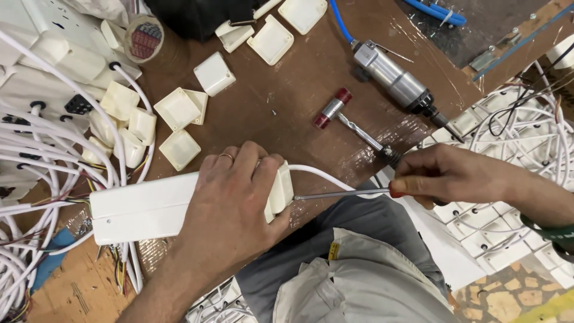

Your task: The person sits at a workbench and uses a red-handled screwdriver to drive screws, fastening a small white plastic box to a larger white enclosure housing. They position the box, thread a white cable through it, tighten the screws, and lift the assembled enclosure at the end.

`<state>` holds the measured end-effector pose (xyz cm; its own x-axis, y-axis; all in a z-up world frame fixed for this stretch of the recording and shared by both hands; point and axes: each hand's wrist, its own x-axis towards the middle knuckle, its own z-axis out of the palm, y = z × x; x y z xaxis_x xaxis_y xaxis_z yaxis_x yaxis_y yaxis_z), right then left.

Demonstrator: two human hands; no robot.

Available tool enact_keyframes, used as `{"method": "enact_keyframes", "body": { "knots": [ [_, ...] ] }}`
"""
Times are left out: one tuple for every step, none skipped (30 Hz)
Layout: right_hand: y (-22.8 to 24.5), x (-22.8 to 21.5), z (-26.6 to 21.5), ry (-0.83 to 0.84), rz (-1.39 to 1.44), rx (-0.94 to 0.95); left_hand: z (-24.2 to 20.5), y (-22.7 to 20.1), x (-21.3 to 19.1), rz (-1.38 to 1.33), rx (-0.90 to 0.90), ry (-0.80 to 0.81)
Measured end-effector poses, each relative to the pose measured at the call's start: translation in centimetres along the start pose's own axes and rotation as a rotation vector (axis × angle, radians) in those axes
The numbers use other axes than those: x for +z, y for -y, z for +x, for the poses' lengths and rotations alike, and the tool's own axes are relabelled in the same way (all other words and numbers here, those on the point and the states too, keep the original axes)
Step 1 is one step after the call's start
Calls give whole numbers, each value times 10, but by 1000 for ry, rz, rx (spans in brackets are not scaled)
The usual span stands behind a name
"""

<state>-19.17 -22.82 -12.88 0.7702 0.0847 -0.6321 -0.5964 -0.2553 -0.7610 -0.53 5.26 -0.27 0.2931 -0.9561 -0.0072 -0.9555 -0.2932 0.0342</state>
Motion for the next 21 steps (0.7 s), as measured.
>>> {"method": "enact_keyframes", "body": {
  "knots": [
    [-3, 1, 0, 0, -2, 0, 0, 0, 0, 0, -2, -2],
    [-5, 3, -1, -134, -142, -186, 0, 1, 1, -6, -2, -4],
    [-9, 4, -2, -271, -279, -366, 0, 1, 2, -15, -4, -7],
    [-2, 4, -7, -269, -283, -364, 0, 0, 1, -18, -7, -9],
    [6, 5, -10, -374, -378, -523, 0, 0, 0, -41, -10, -15],
    [14, 5, -13, -478, -472, -682, 0, 0, -1, -64, -12, -20],
    [13, 6, -11, -473, -471, -687, -1, 0, 0, -61, -18, -19],
    [11, 6, -10, -427, -458, -632, -2, 1, 1, -50, -15, -24],
    [9, 6, -11, -383, -449, -573, -1, 0, 3, -44, -9, -32],
    [9, 5, -10, -381, -451, -573, -3, 0, 4, -45, -11, -33],
    [9, 4, -8, -289, -385, -374, -3, 0, 4, -38, -9, -32],
    [10, 2, -7, -199, -316, -175, -3, 0, 4, -31, -7, -31],
    [3, 3, -4, -198, -318, -175, -4, 0, 4, -31, -9, -33],
    [-4, 4, 0, -22, -152, -74, -5, 1, 4, -30, -5, -29],
    [-11, 5, 4, 150, 18, 31, -5, 1, 4, -29, -3, -24],
    [-15, 7, 4, 153, 15, 30, -5, 2, 4, -28, -7, -25],
    [-20, 10, 4, 143, 52, 6, -5, 1, 4, -16, -10, -21],
    [-24, 13, 4, 133, 89, -17, -6, 1, 4, -3, -13, -17],
    [-18, 15, 0, 136, 88, -15, -5, 2, 4, -5, -17, -17],
    [-11, 17, -5, -110, -136, -287, -5, 2, 5, -3, -12, -28],
    [-4, 20, -9, -362, -355, -550, -6, 2, 5, -4, -11, -38]
  ]
}}
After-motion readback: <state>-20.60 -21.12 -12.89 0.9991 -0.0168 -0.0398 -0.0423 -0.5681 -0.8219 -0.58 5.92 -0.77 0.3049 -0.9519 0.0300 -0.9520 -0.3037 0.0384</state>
